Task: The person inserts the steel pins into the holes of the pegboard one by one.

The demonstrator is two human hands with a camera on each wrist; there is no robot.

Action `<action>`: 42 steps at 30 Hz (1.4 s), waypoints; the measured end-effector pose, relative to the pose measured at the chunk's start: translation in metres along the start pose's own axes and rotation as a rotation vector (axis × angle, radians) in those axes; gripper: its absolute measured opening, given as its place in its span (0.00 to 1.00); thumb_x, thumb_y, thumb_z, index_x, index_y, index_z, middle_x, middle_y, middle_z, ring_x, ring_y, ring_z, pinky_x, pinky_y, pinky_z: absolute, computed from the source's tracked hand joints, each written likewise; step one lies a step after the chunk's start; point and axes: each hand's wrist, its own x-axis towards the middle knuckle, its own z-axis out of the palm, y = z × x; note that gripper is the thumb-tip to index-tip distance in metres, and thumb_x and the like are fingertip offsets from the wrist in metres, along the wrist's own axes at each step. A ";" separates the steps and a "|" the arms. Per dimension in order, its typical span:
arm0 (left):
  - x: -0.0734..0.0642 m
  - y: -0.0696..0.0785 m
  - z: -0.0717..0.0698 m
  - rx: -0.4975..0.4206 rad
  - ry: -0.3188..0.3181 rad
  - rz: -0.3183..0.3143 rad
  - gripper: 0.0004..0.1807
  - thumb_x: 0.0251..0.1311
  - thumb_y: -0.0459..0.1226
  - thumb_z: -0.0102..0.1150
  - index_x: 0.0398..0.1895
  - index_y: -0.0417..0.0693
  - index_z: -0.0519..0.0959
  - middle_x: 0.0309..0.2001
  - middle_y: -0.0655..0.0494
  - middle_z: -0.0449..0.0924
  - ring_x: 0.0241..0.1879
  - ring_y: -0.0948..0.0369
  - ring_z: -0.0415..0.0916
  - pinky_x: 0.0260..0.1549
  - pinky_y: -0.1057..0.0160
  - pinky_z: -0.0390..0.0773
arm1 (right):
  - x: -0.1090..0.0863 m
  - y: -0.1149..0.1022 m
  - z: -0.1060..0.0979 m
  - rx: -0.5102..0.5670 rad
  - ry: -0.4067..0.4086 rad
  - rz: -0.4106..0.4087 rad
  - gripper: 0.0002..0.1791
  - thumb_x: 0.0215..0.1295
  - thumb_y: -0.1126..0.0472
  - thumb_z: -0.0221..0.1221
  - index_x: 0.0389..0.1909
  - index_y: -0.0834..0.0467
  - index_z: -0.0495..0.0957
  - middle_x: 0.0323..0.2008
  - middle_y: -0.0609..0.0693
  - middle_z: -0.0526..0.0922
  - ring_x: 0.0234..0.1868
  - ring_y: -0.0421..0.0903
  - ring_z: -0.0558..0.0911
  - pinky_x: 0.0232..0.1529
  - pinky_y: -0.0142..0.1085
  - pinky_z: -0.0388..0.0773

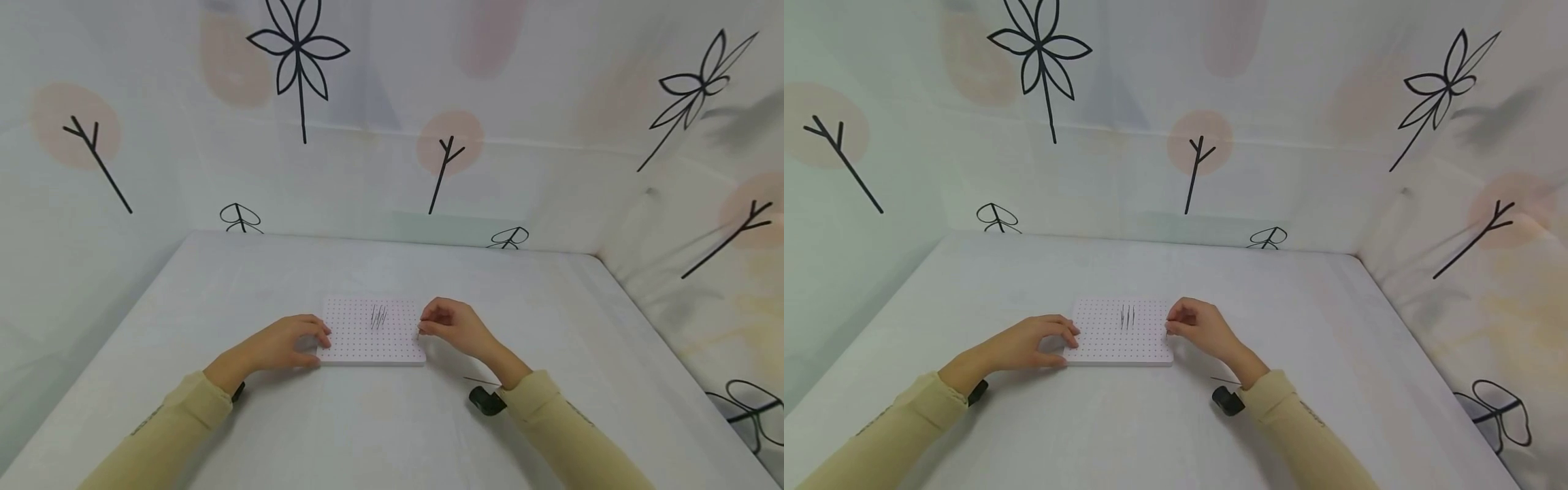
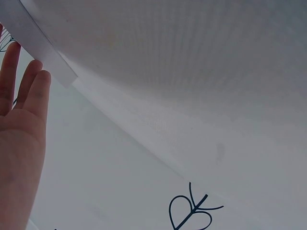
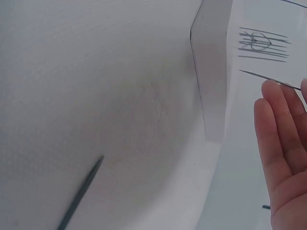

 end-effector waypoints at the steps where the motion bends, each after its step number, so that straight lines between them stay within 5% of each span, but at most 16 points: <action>1: 0.000 0.000 0.000 0.000 0.000 0.000 0.11 0.50 0.35 0.66 0.38 0.53 0.80 0.49 0.60 0.75 0.54 0.57 0.69 0.56 0.53 0.66 | 0.001 0.000 0.001 -0.001 -0.001 -0.002 0.04 0.59 0.71 0.60 0.35 0.65 0.75 0.32 0.53 0.80 0.35 0.47 0.82 0.37 0.34 0.79; 19: -0.001 -0.002 -0.001 -0.002 0.009 0.025 0.11 0.50 0.35 0.67 0.38 0.53 0.80 0.49 0.58 0.75 0.54 0.57 0.69 0.56 0.52 0.66 | 0.015 -0.010 0.017 -0.037 0.014 -0.023 0.05 0.59 0.70 0.61 0.35 0.64 0.75 0.33 0.53 0.80 0.35 0.47 0.81 0.39 0.34 0.79; 30: 0.000 -0.004 0.000 -0.004 0.001 0.005 0.11 0.50 0.35 0.67 0.38 0.55 0.80 0.50 0.60 0.74 0.55 0.57 0.68 0.56 0.53 0.66 | 0.014 -0.055 0.023 -0.050 0.012 -0.048 0.04 0.58 0.75 0.58 0.34 0.69 0.74 0.32 0.60 0.80 0.36 0.55 0.82 0.40 0.35 0.79; 42: -0.001 -0.006 0.000 -0.013 0.011 0.032 0.11 0.50 0.35 0.67 0.37 0.54 0.80 0.49 0.60 0.75 0.54 0.58 0.69 0.55 0.53 0.67 | 0.020 -0.054 0.032 -0.049 0.014 -0.039 0.04 0.57 0.74 0.60 0.33 0.69 0.75 0.33 0.60 0.80 0.36 0.55 0.81 0.39 0.35 0.79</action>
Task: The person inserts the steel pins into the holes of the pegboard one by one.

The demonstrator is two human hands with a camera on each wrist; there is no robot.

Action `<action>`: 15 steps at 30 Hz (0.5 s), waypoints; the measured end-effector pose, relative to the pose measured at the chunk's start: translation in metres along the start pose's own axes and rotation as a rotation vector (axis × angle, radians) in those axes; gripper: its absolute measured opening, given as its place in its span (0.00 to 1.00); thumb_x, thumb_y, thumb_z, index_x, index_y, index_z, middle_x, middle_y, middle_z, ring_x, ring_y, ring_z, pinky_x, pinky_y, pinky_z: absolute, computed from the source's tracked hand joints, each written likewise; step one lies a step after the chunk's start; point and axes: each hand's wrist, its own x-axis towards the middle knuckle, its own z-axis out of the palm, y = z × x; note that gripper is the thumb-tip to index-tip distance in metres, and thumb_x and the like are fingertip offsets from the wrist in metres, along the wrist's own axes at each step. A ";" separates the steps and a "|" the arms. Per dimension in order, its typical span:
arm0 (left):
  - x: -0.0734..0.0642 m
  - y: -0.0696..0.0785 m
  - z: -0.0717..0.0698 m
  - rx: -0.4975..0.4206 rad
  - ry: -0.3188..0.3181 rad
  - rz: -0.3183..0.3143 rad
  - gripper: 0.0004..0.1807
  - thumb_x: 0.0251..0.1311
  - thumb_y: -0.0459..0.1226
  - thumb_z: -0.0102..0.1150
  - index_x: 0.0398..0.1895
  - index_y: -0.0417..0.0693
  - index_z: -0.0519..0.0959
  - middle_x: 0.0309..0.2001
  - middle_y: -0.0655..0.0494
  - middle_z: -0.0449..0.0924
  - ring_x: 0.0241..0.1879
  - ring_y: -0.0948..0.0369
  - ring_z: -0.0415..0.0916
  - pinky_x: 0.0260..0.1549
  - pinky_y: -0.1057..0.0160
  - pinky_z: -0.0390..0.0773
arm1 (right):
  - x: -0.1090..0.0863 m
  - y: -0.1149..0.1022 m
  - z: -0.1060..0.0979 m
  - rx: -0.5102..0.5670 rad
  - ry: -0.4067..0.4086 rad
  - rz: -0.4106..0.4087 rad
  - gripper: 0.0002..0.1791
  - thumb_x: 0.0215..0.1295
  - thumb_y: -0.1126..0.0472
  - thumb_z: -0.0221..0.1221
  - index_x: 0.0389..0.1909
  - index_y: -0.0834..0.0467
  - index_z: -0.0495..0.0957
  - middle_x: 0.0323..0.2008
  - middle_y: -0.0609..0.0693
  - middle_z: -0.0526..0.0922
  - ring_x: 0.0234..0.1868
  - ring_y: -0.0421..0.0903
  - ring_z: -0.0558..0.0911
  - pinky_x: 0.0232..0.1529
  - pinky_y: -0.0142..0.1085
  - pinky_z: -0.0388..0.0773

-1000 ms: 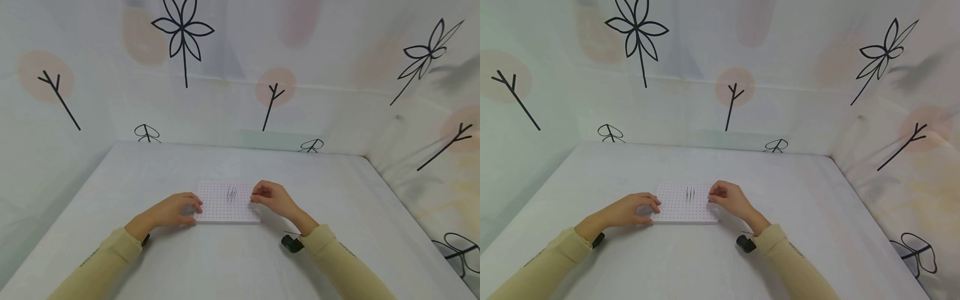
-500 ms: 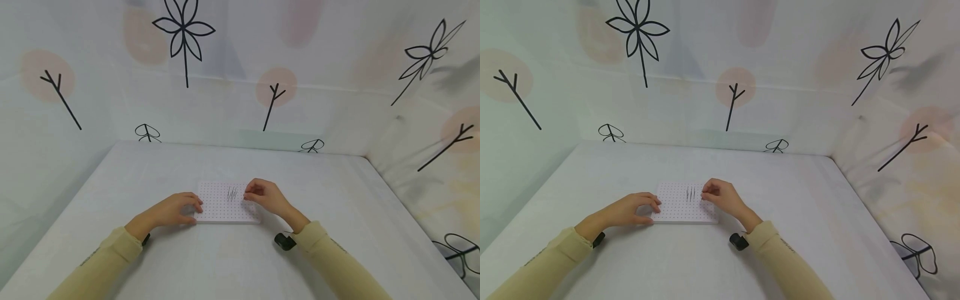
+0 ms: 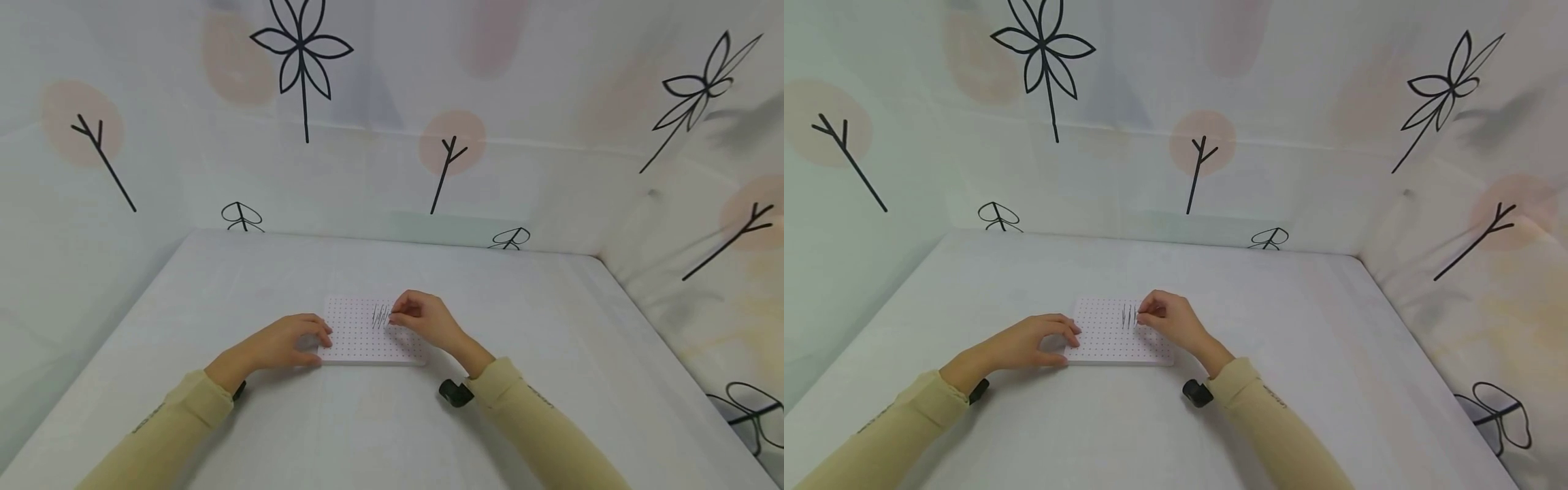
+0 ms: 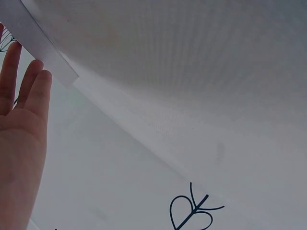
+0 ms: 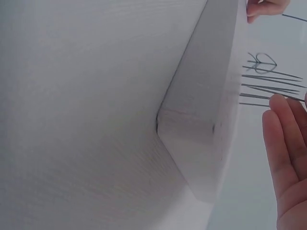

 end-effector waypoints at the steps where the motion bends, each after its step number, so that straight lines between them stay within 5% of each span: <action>1: 0.000 0.000 0.000 0.000 -0.001 0.000 0.11 0.50 0.35 0.67 0.38 0.54 0.80 0.49 0.59 0.75 0.54 0.57 0.69 0.55 0.53 0.67 | 0.002 0.004 0.001 -0.007 0.003 0.007 0.04 0.57 0.74 0.60 0.33 0.68 0.75 0.33 0.59 0.80 0.36 0.55 0.81 0.39 0.36 0.79; 7: 0.001 0.001 0.000 -0.001 -0.008 -0.016 0.11 0.50 0.35 0.67 0.38 0.54 0.80 0.50 0.59 0.75 0.55 0.57 0.69 0.56 0.53 0.66 | 0.012 0.036 0.008 -0.011 0.018 0.021 0.06 0.55 0.70 0.63 0.33 0.63 0.76 0.32 0.53 0.80 0.35 0.48 0.81 0.38 0.35 0.79; 15: 0.001 0.001 0.000 0.009 -0.010 -0.026 0.11 0.50 0.35 0.67 0.38 0.55 0.80 0.50 0.59 0.74 0.55 0.57 0.69 0.56 0.53 0.66 | 0.014 0.044 0.011 -0.010 -0.018 0.040 0.05 0.56 0.67 0.64 0.31 0.59 0.77 0.32 0.48 0.79 0.34 0.42 0.80 0.39 0.33 0.77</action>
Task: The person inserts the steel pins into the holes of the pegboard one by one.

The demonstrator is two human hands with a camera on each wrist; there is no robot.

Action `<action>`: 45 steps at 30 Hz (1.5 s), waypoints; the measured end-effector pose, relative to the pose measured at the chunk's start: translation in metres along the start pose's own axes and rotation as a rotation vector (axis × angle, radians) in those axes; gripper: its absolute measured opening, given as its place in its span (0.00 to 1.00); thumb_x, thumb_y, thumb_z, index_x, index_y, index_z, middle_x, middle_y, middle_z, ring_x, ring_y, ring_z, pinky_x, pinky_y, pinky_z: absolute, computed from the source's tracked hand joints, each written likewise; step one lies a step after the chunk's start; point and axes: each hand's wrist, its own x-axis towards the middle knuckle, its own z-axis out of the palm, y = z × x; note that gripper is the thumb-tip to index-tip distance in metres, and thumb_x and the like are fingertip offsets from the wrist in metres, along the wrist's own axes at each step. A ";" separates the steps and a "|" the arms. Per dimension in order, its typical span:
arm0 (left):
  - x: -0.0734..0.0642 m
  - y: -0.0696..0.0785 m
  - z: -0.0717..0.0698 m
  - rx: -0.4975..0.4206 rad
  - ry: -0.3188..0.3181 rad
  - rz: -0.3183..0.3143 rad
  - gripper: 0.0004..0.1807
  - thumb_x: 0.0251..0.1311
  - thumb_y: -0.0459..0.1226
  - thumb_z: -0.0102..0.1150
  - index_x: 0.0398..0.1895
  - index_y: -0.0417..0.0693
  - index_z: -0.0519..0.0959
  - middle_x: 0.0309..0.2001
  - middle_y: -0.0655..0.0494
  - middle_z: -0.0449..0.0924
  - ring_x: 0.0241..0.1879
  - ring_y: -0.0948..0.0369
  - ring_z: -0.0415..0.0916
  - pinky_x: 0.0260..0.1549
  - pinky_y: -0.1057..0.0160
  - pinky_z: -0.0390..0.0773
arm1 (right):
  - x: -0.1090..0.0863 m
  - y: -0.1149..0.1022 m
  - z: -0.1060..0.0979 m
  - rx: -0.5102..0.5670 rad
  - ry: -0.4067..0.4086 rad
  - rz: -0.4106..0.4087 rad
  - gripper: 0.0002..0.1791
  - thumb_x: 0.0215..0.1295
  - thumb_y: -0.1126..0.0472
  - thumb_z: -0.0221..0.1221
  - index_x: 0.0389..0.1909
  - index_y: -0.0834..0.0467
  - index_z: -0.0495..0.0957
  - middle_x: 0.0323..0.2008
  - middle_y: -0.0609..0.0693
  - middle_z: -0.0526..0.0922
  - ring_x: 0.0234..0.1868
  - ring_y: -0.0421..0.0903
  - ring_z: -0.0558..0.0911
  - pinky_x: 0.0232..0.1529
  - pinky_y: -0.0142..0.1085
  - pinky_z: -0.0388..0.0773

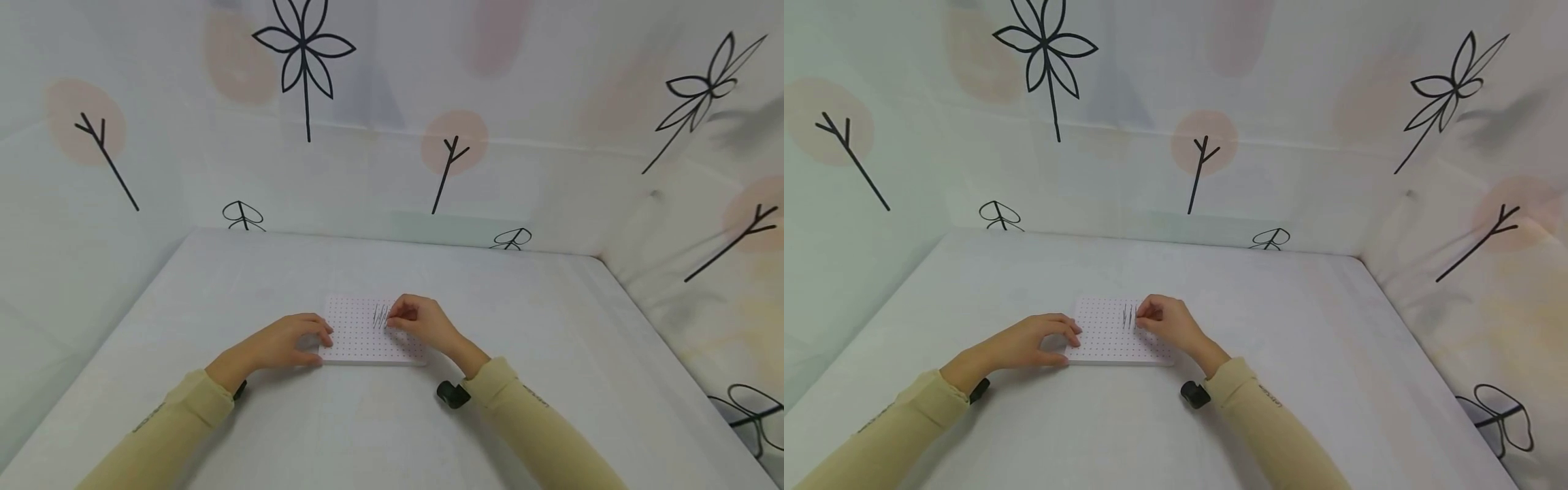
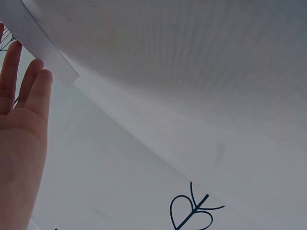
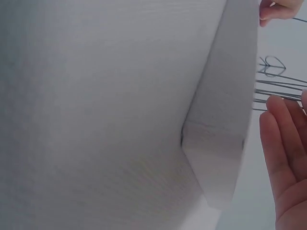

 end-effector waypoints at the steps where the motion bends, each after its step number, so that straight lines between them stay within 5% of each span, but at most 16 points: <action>1: 0.000 0.000 0.000 0.001 0.000 -0.002 0.11 0.50 0.35 0.67 0.38 0.55 0.80 0.50 0.59 0.75 0.55 0.57 0.69 0.56 0.53 0.66 | 0.000 0.000 0.000 -0.003 -0.004 0.000 0.05 0.56 0.67 0.64 0.31 0.59 0.77 0.32 0.48 0.79 0.34 0.42 0.80 0.39 0.33 0.77; 19: 0.000 0.000 0.000 0.006 0.007 0.015 0.11 0.50 0.35 0.67 0.38 0.54 0.80 0.50 0.58 0.75 0.54 0.56 0.69 0.55 0.52 0.67 | 0.000 -0.004 0.001 -0.155 0.030 0.062 0.04 0.54 0.67 0.65 0.30 0.57 0.79 0.28 0.45 0.80 0.32 0.40 0.79 0.38 0.34 0.77; 45: 0.001 -0.004 -0.001 0.003 0.004 0.029 0.11 0.50 0.34 0.67 0.38 0.54 0.80 0.50 0.58 0.75 0.54 0.55 0.69 0.55 0.51 0.67 | -0.023 0.004 -0.024 -0.154 0.058 0.065 0.04 0.54 0.68 0.65 0.30 0.58 0.80 0.30 0.45 0.80 0.33 0.42 0.79 0.39 0.36 0.77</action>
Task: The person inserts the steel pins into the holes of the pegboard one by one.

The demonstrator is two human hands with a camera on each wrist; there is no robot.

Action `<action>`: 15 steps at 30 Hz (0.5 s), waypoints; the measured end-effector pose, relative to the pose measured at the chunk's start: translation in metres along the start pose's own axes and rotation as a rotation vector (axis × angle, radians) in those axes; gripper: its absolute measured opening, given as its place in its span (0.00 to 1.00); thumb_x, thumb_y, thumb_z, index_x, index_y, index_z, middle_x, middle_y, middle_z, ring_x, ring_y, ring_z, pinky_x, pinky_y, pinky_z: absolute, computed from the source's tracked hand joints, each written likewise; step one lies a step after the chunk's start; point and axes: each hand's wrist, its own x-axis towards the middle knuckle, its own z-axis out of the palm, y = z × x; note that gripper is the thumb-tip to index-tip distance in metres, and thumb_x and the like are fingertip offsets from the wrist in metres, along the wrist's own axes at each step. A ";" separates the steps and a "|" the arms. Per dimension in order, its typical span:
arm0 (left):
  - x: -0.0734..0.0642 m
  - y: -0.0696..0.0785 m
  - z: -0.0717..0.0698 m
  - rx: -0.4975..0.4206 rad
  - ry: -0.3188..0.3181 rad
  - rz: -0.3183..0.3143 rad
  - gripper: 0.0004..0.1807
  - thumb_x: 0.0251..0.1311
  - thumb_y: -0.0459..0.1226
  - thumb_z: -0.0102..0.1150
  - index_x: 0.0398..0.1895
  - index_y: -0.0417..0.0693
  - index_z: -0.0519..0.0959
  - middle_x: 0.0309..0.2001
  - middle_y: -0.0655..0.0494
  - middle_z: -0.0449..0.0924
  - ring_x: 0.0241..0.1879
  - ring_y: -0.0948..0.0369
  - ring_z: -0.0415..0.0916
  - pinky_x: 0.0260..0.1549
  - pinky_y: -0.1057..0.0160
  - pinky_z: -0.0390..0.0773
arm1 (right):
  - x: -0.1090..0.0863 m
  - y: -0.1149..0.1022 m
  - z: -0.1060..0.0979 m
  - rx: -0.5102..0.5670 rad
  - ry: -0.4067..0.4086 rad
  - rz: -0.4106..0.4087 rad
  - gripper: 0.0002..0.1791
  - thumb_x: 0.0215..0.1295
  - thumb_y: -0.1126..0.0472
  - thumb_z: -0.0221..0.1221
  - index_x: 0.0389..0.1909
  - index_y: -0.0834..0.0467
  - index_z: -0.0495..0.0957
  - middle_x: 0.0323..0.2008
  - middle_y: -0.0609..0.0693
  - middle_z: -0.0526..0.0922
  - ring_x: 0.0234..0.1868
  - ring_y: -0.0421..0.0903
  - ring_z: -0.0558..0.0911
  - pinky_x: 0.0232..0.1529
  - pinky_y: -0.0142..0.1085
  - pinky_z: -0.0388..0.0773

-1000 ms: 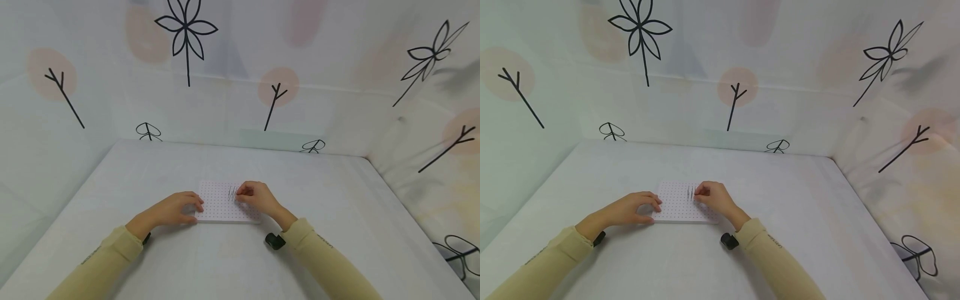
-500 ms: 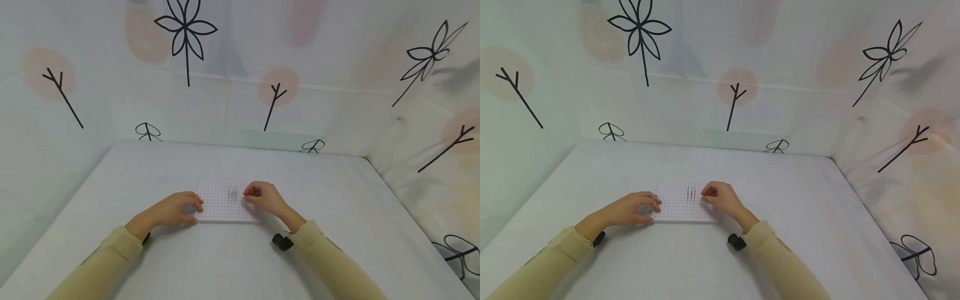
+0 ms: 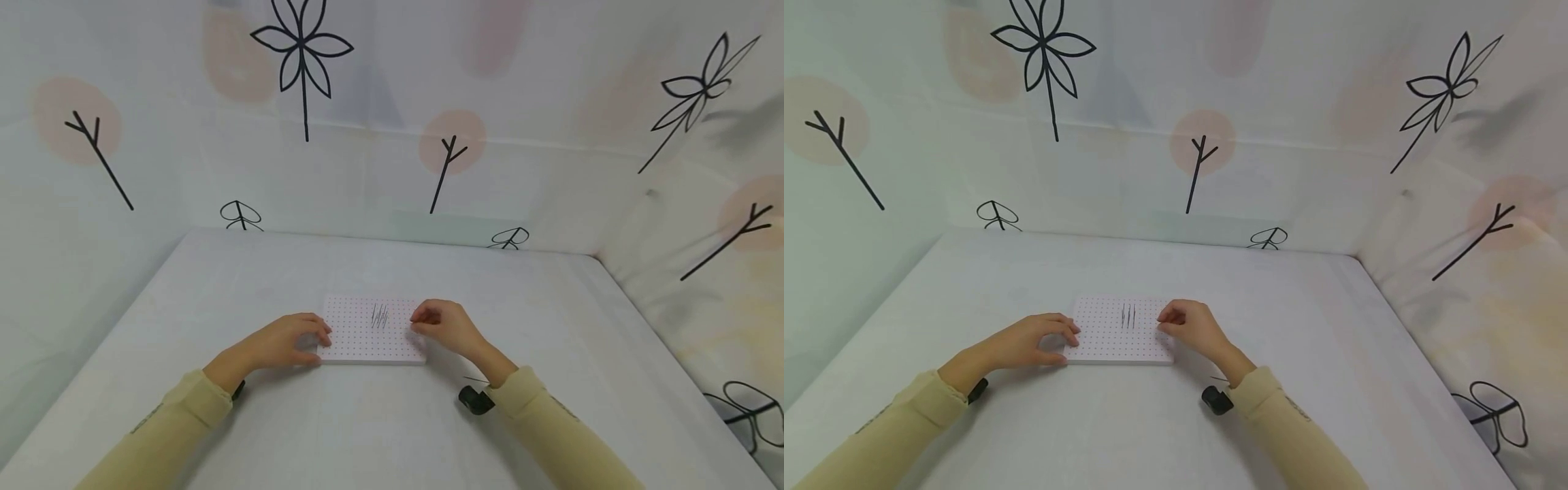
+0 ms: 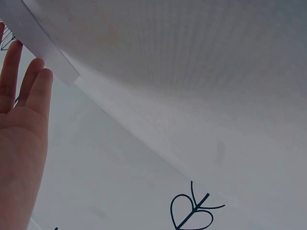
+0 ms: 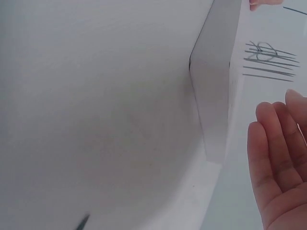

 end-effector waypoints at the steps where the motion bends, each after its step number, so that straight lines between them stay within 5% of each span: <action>1: 0.000 0.000 0.000 0.003 -0.001 0.003 0.11 0.50 0.34 0.67 0.38 0.54 0.80 0.50 0.58 0.75 0.54 0.54 0.69 0.55 0.50 0.67 | -0.001 0.001 -0.001 0.002 0.002 0.001 0.04 0.54 0.68 0.65 0.30 0.58 0.80 0.30 0.45 0.80 0.33 0.42 0.79 0.39 0.36 0.77; 15: 0.000 0.002 -0.001 0.023 0.003 0.018 0.11 0.50 0.34 0.67 0.37 0.52 0.80 0.49 0.56 0.76 0.53 0.54 0.70 0.55 0.51 0.68 | -0.018 0.009 -0.014 -0.033 0.014 0.035 0.05 0.55 0.67 0.65 0.31 0.56 0.79 0.31 0.44 0.80 0.36 0.42 0.80 0.41 0.38 0.78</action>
